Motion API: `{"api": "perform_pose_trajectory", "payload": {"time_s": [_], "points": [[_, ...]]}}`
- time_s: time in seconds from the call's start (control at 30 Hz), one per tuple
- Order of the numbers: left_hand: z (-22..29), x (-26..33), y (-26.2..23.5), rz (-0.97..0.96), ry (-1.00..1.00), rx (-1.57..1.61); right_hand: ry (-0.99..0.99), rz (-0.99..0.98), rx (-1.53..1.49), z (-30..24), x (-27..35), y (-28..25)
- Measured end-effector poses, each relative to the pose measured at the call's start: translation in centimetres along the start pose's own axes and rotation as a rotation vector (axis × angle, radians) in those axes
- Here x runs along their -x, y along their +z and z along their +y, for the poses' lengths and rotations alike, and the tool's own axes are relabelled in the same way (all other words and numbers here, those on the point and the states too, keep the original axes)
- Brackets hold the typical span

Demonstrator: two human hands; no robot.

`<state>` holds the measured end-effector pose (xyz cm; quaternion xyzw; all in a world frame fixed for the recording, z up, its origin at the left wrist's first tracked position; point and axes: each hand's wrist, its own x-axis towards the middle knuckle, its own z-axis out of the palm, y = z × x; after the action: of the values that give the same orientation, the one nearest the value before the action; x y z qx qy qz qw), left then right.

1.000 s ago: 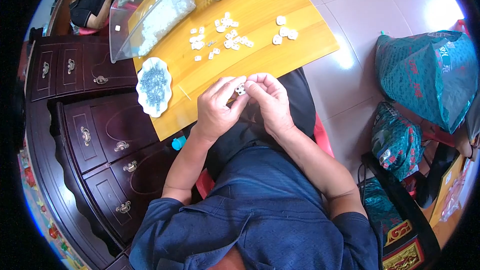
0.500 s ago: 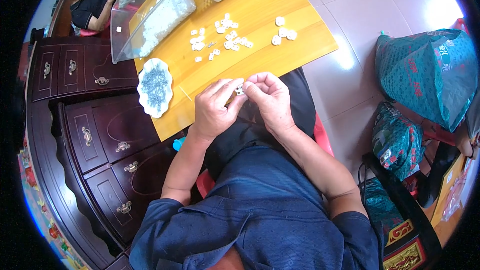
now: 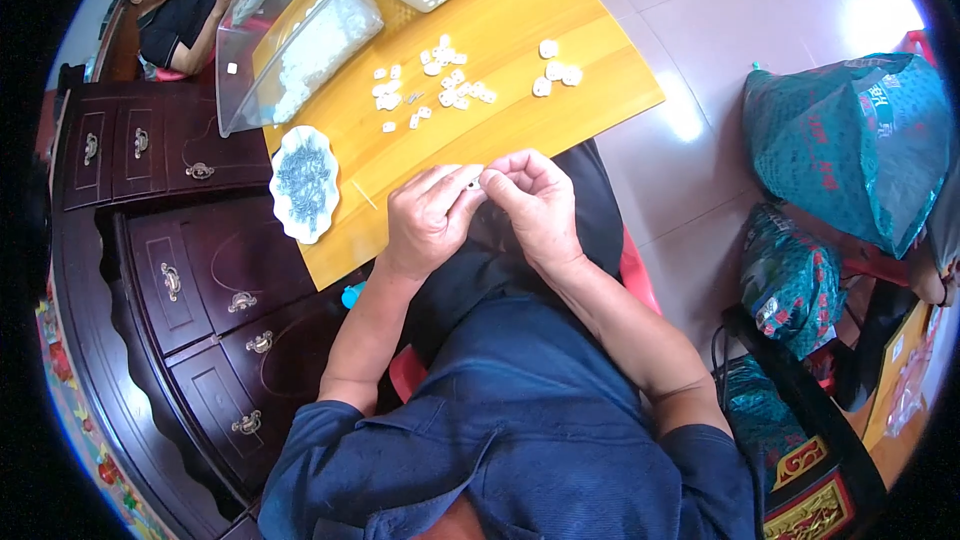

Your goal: Assembling small white plastic components by hand at a table.

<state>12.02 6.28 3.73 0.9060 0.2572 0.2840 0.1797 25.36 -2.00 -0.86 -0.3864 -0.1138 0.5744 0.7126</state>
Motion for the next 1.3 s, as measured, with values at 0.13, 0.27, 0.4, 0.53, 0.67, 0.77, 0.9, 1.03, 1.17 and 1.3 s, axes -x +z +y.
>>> {"api": "perform_pose_trajectory", "payload": {"time_s": [0.13, 0.27, 0.4, 0.53, 0.67, 0.77, 0.9, 1.03, 1.17, 1.3], "points": [[0.4, -0.1, 0.3, -0.008, -0.136, 0.13, -0.04, 0.024, 0.021, 0.0, 0.0, 0.1], [1.1, -1.0, -0.2, -0.039, -0.263, 0.253, -0.07, 0.071, 0.055, -0.5, 0.1, 0.1], [0.6, -1.6, -0.1, -0.058, -0.244, 0.288, -0.093, 0.064, 0.059, -0.3, -0.1, 0.0], [0.1, -2.6, 0.1, 0.032, -0.309, 0.302, -0.103, 0.142, 0.024, -0.9, 0.0, 0.7], [-0.7, -3.0, 1.5, -0.089, -0.246, 0.054, -0.174, 0.197, 0.004, -1.1, -0.2, 0.6], [-0.9, -3.6, 3.4, -0.108, -0.117, -0.004, -0.192, 0.149, 0.022, -1.1, 0.0, 0.5], [-0.6, -4.9, 4.5, 0.008, -0.076, -0.042, -0.203, 0.156, 0.071, -1.3, 0.1, 1.0], [-2.1, -4.7, 3.1, 0.045, -0.195, 0.117, -0.207, 0.183, 0.075, -1.3, -0.1, 0.4], [-6.3, -3.8, -0.5, 0.12, -0.373, 0.029, -0.179, 0.141, 0.061, -1.1, -0.1, 1.0], [-9.6, -3.9, -2.3, 0.139, -0.309, -0.136, -0.158, 0.108, 0.073, -0.7, -0.1, 0.8]]}}
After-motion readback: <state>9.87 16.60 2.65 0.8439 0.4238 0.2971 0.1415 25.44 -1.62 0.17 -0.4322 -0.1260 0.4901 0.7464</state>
